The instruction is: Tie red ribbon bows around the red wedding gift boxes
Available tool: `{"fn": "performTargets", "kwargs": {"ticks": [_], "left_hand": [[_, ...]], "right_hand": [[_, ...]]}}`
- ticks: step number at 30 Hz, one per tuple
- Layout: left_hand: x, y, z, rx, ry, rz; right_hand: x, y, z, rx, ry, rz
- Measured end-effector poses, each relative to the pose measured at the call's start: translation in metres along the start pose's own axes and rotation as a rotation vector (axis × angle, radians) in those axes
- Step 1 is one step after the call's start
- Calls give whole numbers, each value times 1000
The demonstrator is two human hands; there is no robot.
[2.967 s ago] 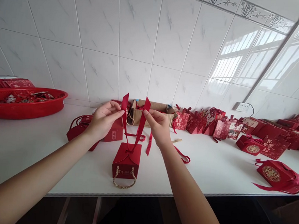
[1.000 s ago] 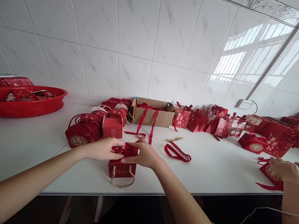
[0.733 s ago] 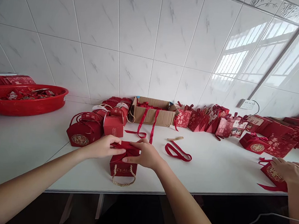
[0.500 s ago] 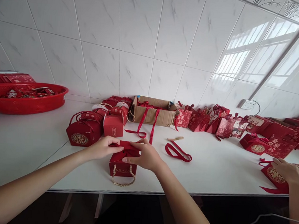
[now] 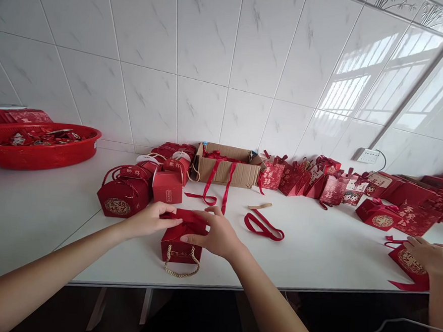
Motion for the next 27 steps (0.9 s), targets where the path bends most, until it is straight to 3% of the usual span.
{"fn": "performTargets", "kwargs": {"ticks": [4,7,12,18,23,27], "left_hand": [[0,-4,0,54,35,37],[-1,-4,1,81,60,64],[0,-1,2,50,87,79],[1,1,4,63,130,106],[-3,-3,5,54,131,137],[6,-6,8,1,185,205]], "right_hand": [[-2,-17,-1,160,-38,46],[-1,-29,0,205,-12,110],[3,-46,1,316,-6,153],[15,-38,-4,268,-38,37],[28,-40,-3,390,17,246],[25,-47,0,393,25,340]]}}
Point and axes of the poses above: each hand's wrist, its own z-axis towards the middle knuckle, its own y-axis out of the palm, x = y × z, the point moved 5 cm from there along z, towards the middle knuckle, and after that the axes turned 12 degrees about x, right-handed, at the moved point
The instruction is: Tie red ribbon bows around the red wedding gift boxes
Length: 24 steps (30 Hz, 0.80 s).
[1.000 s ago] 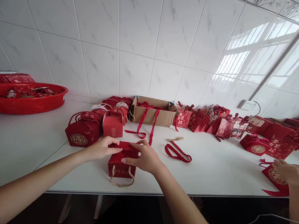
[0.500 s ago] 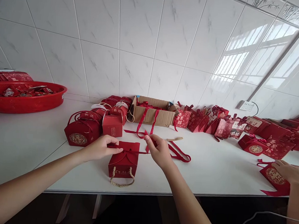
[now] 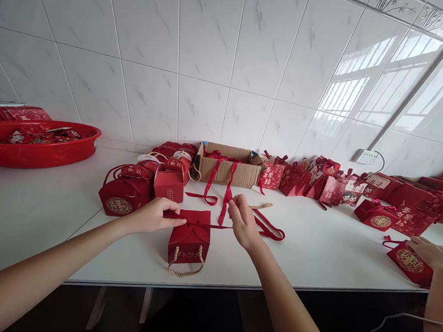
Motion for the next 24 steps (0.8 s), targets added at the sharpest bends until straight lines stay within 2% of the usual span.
{"fn": "performTargets", "kwargs": {"ticks": [6,9,12,14,17,19,24], "left_hand": [[5,4,9,-13,65,-10],[4,0,14,34,63,-200],[6,-8,23,62,-51,-527],[16,-15,30,92,-99,-746],[38,-26,40,155,-69,-991],[52,-28,43,142,-63,-1105],[80,-24,45,72,-54,-1190]], "right_hand": [[-8,-14,0,120,1,60],[-10,-22,1,206,10,134],[-19,-27,7,239,13,209],[-31,-27,15,240,11,302],[-52,-21,31,243,-31,428],[-65,-14,39,238,-67,462],[-83,2,46,232,-93,547]]}}
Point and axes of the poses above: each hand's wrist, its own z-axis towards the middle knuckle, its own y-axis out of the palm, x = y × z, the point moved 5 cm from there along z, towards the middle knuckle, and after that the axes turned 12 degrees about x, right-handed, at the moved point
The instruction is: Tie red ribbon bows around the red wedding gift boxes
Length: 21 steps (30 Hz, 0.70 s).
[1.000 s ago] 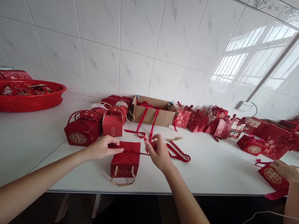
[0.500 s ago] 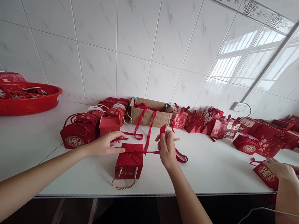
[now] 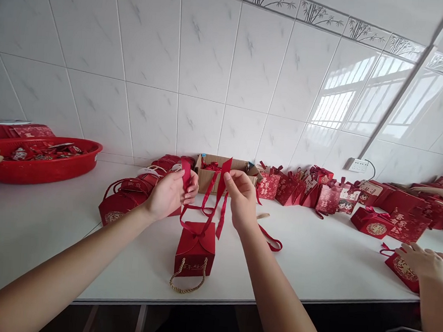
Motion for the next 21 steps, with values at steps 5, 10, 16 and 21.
{"fn": "performTargets", "kwargs": {"ticks": [5,10,16,21], "left_hand": [[11,12,5,-11,-10,-81],[18,17,10,-53,-23,-3],[20,21,7,-124,98,206],[34,25,6,-245,233,473]], "right_hand": [[-5,5,-2,-12,-10,28],[-8,3,0,-14,-26,25],[-6,1,1,-41,-9,33],[-12,2,1,-74,-19,8]]}}
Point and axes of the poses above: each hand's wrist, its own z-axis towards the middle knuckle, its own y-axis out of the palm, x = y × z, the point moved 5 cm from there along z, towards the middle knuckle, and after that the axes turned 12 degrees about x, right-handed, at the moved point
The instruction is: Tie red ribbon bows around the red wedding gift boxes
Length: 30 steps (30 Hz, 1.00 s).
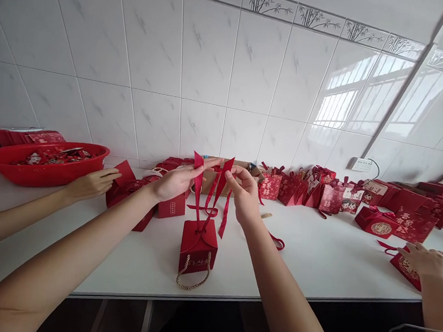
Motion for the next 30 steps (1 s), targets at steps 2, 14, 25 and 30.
{"fn": "performTargets", "kwargs": {"ticks": [2,14,25,30], "left_hand": [[3,-2,1,-32,-6,9],[-1,8,14,-141,-174,-255],[-55,-45,-10,163,-373,-144],[-93,-55,-65,194,-539,273]], "right_hand": [[-2,1,1,-11,-17,-28],[-5,6,2,-21,-32,-6],[-11,-71,-15,-47,219,-148],[26,-110,-35,-146,342,-558]]}}
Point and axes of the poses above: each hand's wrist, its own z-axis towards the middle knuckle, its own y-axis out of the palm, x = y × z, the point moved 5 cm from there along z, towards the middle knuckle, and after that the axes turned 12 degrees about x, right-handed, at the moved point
